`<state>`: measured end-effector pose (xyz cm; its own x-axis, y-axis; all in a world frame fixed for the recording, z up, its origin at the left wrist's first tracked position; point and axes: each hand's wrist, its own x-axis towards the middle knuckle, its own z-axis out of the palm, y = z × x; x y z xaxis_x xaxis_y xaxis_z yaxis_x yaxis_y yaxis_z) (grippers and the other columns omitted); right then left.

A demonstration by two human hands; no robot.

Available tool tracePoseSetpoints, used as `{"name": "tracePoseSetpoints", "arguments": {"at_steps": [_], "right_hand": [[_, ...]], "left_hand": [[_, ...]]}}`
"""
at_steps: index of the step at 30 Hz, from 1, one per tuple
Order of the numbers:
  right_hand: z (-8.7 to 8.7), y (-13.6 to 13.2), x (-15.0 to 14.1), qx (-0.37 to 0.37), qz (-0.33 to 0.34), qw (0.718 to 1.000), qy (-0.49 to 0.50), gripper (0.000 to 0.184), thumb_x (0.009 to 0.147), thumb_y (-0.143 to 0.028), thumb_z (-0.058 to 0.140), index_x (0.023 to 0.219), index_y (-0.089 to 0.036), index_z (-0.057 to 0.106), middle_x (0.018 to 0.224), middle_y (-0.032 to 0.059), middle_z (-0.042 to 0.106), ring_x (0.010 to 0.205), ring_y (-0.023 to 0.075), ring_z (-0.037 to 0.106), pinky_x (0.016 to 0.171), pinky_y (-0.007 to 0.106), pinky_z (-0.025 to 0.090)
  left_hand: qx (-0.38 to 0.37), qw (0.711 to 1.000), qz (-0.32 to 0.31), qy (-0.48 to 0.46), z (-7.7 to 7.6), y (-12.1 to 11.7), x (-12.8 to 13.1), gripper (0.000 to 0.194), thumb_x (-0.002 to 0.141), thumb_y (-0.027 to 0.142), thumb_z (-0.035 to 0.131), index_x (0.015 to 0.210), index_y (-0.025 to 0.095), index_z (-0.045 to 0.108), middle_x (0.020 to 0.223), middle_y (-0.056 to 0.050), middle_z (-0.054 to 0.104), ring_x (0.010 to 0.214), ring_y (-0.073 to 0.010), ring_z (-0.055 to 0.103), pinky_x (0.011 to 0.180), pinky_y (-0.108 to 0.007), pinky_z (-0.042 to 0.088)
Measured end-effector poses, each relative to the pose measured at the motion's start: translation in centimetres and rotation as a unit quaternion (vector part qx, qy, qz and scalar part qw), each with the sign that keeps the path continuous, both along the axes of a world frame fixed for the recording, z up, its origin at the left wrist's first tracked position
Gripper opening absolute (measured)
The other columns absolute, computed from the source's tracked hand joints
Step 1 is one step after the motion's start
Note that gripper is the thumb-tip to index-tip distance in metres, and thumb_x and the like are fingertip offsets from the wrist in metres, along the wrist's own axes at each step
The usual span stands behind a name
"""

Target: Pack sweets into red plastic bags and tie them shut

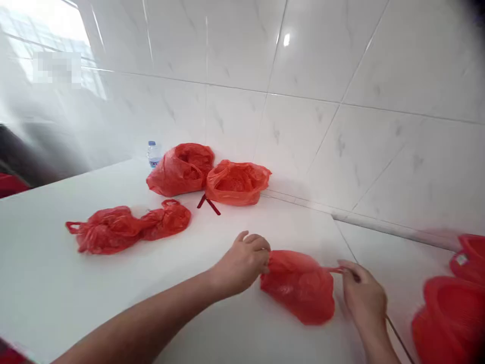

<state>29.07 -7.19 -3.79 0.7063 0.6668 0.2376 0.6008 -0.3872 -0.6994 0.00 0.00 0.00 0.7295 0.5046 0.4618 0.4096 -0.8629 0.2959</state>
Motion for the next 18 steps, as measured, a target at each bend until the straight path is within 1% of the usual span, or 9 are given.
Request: {"name": "tracePoseSetpoints", "arguments": {"at_steps": [3, 6, 9, 10, 12, 13, 14, 16, 18], "right_hand": [[-1.3, 0.4, -0.2, -0.014, 0.061, 0.994, 0.092, 0.049, 0.074, -0.047, 0.049, 0.113, -0.019, 0.062, 0.102, 0.0088, 0.069, 0.089, 0.0266, 0.064, 0.079, 0.037, 0.048], [-2.1, 0.6, -2.0, -0.034, 0.110, 0.984, 0.134, 0.054, 0.072, -0.054, 0.053, 0.115, -0.021, 0.061, 0.105, 0.0075, 0.069, 0.094, 0.0265, 0.063, 0.083, 0.036, 0.048], [-2.2, 0.5, -5.0, -0.058, 0.197, 0.960, 0.192, 0.047, 0.074, -0.057, 0.053, 0.102, -0.022, 0.067, 0.111, 0.0066, 0.067, 0.105, 0.0273, 0.059, 0.088, 0.034, 0.047], [-2.1, 0.3, -5.9, -0.065, 0.248, 0.939, 0.228, 0.047, 0.075, -0.057, 0.052, 0.102, -0.022, 0.068, 0.113, 0.0065, 0.066, 0.105, 0.0267, 0.059, 0.088, 0.033, 0.047], [-2.1, 0.1, -7.2, -0.077, 0.349, 0.886, 0.297, 0.049, 0.080, -0.057, 0.049, 0.111, -0.022, 0.065, 0.113, 0.0066, 0.066, 0.102, 0.0247, 0.060, 0.088, 0.033, 0.047], [-2.3, 0.1, -7.5, -0.084, 0.377, 0.866, 0.318, 0.051, 0.082, -0.056, 0.048, 0.117, -0.022, 0.062, 0.110, 0.0066, 0.066, 0.097, 0.0237, 0.061, 0.087, 0.033, 0.048], [-2.5, 0.1, -7.6, -0.091, 0.384, 0.858, 0.330, 0.053, 0.082, -0.057, 0.048, 0.121, -0.022, 0.058, 0.104, 0.0065, 0.068, 0.091, 0.0227, 0.062, 0.083, 0.032, 0.049], [-3.0, 0.2, -7.2, -0.101, 0.344, 0.871, 0.335, 0.059, 0.081, -0.061, 0.048, 0.125, -0.022, 0.055, 0.093, 0.0057, 0.069, 0.078, 0.0206, 0.062, 0.070, 0.030, 0.050], [-3.3, 0.3, -6.7, -0.095, 0.281, 0.898, 0.325, 0.062, 0.077, -0.065, 0.050, 0.121, -0.021, 0.056, 0.091, 0.0057, 0.068, 0.074, 0.0190, 0.060, 0.062, 0.028, 0.049]], "left_hand": [[-0.048, 0.998, 0.028, -0.001, 0.0, 0.5, -2.7, 0.020, 0.087, 0.021, 0.054, 0.068, 0.016, 0.056, 0.101, -0.006, 0.065, 0.098, -0.0194, 0.058, 0.090, -0.037, 0.042], [-0.090, 0.995, 0.028, -0.024, 0.2, 0.0, -4.4, 0.011, 0.083, 0.028, 0.061, 0.085, 0.017, 0.061, 0.117, -0.011, 0.060, 0.109, -0.0220, 0.055, 0.092, -0.036, 0.044], [-0.104, 0.994, -0.012, -0.030, -0.1, -1.2, -4.3, 0.060, 0.068, 0.040, 0.073, 0.120, 0.019, 0.052, 0.137, -0.017, 0.045, 0.125, -0.0290, 0.043, 0.098, -0.042, 0.041], [-0.102, 0.994, -0.025, -0.020, -0.4, -1.6, -3.9, 0.075, 0.064, 0.042, 0.076, 0.129, 0.020, 0.046, 0.141, -0.018, 0.039, 0.129, -0.0322, 0.038, 0.099, -0.046, 0.040], [-0.099, 0.994, -0.047, 0.016, -1.0, -2.2, -3.3, 0.090, 0.061, 0.038, 0.077, 0.138, 0.023, 0.034, 0.148, -0.018, 0.028, 0.130, -0.0375, 0.034, 0.097, -0.050, 0.040], [-0.100, 0.992, -0.060, 0.038, -1.2, -2.4, -3.2, 0.089, 0.063, 0.034, 0.075, 0.140, 0.025, 0.031, 0.149, -0.017, 0.028, 0.128, -0.0376, 0.039, 0.095, -0.049, 0.042], [-0.103, 0.990, -0.073, 0.060, -1.3, -2.5, -3.3, 0.083, 0.066, 0.028, 0.071, 0.140, 0.026, 0.032, 0.146, -0.015, 0.035, 0.122, -0.0353, 0.046, 0.092, -0.046, 0.045], [-0.113, 0.986, -0.082, 0.085, -0.9, -2.4, -4.3, 0.064, 0.072, 0.015, 0.061, 0.132, 0.028, 0.044, 0.126, -0.009, 0.057, 0.102, -0.0259, 0.060, 0.084, -0.035, 0.049], [-0.120, 0.988, -0.051, 0.081, -0.1, -2.0, -6.3, 0.052, 0.072, 0.006, 0.051, 0.119, 0.027, 0.056, 0.099, -0.002, 0.068, 0.085, -0.0183, 0.064, 0.076, -0.027, 0.049]]}}
